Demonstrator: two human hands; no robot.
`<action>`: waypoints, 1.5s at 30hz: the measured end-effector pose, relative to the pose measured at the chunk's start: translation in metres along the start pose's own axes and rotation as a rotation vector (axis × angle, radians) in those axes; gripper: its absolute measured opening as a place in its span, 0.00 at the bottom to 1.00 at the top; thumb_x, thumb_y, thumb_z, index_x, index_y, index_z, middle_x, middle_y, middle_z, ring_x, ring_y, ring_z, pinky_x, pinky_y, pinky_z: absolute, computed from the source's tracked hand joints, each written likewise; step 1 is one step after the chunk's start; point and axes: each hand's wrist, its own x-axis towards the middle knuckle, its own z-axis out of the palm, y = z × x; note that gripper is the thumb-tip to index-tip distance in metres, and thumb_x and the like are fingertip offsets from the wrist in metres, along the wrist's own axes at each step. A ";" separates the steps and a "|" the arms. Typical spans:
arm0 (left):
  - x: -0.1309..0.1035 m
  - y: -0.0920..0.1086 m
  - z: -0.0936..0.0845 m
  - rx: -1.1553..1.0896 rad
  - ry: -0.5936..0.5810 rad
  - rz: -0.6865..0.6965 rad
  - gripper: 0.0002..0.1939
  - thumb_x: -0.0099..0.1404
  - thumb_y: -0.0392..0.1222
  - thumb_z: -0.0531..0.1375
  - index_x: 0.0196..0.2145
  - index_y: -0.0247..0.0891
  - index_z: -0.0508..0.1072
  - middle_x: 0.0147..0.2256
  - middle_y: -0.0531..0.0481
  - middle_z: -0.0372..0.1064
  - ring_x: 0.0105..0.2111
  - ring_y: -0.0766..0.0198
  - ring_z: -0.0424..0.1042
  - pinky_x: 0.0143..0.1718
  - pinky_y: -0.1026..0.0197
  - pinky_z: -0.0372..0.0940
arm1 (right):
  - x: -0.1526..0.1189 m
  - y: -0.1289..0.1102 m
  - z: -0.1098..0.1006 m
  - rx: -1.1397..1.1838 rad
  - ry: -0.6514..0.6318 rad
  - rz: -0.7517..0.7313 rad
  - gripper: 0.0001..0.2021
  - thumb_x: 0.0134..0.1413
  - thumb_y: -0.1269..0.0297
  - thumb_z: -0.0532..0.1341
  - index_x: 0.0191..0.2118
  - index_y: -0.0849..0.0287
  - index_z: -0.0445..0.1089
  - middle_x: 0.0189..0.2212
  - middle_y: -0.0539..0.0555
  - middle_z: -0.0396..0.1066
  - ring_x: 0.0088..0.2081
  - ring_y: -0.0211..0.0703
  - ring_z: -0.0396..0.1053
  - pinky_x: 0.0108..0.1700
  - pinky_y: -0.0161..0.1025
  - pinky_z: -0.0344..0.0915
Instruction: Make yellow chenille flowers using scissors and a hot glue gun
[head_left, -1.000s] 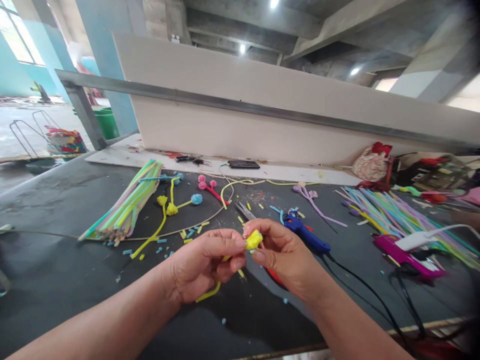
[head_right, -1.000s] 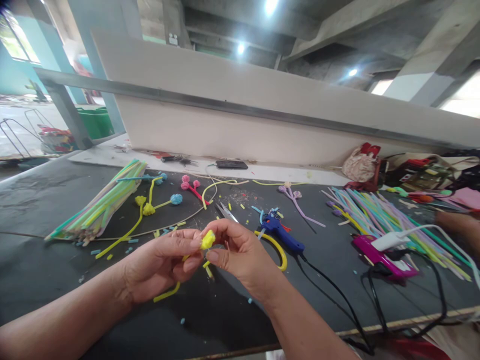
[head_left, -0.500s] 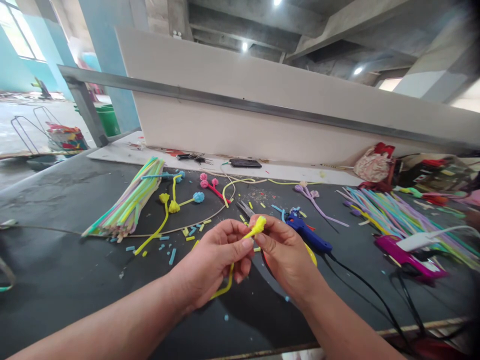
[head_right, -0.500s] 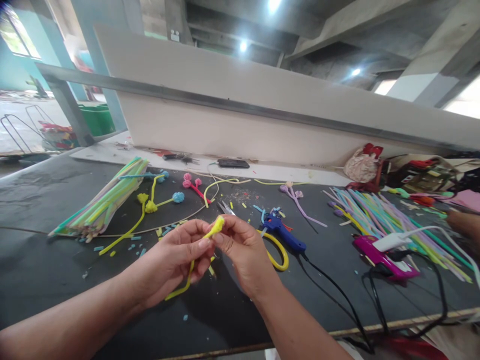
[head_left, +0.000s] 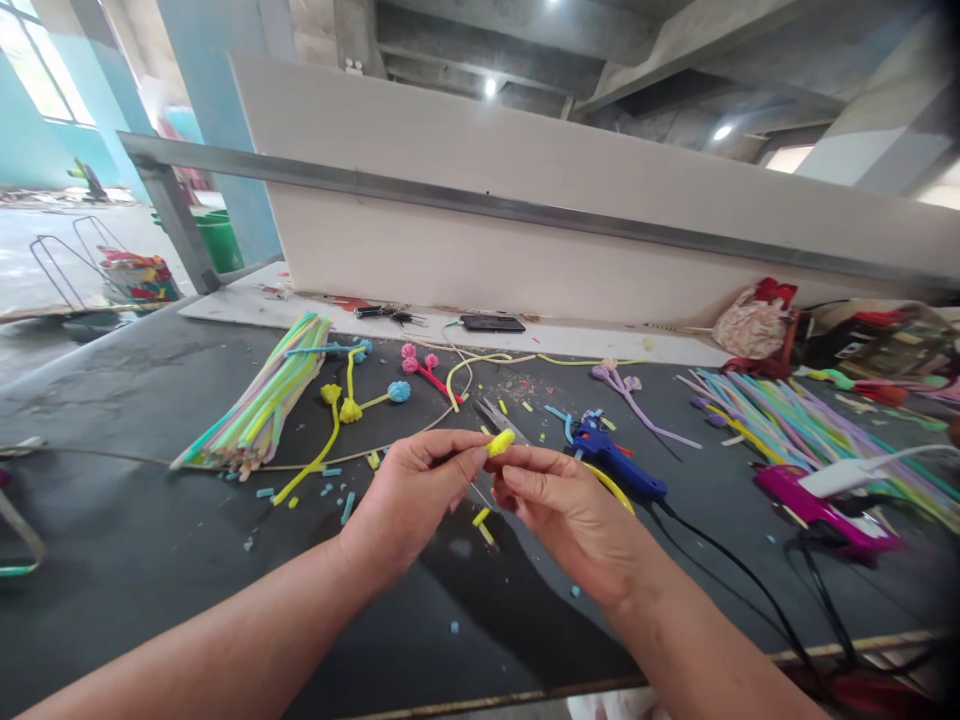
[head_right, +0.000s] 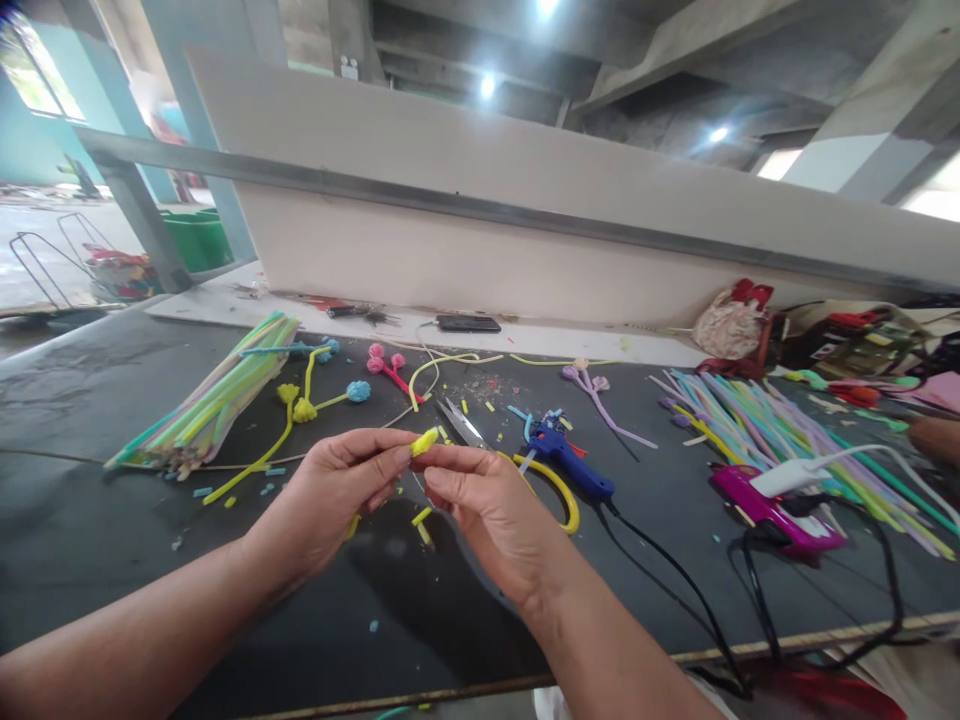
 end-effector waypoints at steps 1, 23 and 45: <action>0.000 0.000 0.000 -0.023 -0.001 -0.014 0.12 0.55 0.45 0.63 0.34 0.35 0.77 0.18 0.56 0.61 0.17 0.76 0.53 0.18 0.69 0.48 | 0.000 -0.002 -0.003 -0.004 -0.025 0.021 0.08 0.41 0.71 0.68 0.32 0.57 0.78 0.30 0.51 0.75 0.31 0.34 0.66 0.38 0.35 0.61; 0.009 0.008 -0.014 -0.271 -0.013 -0.161 0.08 0.56 0.40 0.62 0.31 0.32 0.71 0.22 0.56 0.57 0.16 0.79 0.52 0.15 0.72 0.40 | 0.012 0.007 -0.022 -1.560 -0.046 -0.298 0.07 0.51 0.74 0.56 0.27 0.56 0.67 0.26 0.48 0.71 0.30 0.39 0.66 0.39 0.40 0.56; 0.003 0.005 -0.001 0.608 -0.068 0.021 0.12 0.55 0.40 0.57 0.32 0.36 0.79 0.29 0.51 0.76 0.30 0.62 0.71 0.33 0.64 0.63 | -0.016 -0.014 -0.014 -1.814 0.077 -0.779 0.10 0.51 0.78 0.54 0.26 0.57 0.66 0.22 0.47 0.66 0.29 0.39 0.63 0.50 0.47 0.44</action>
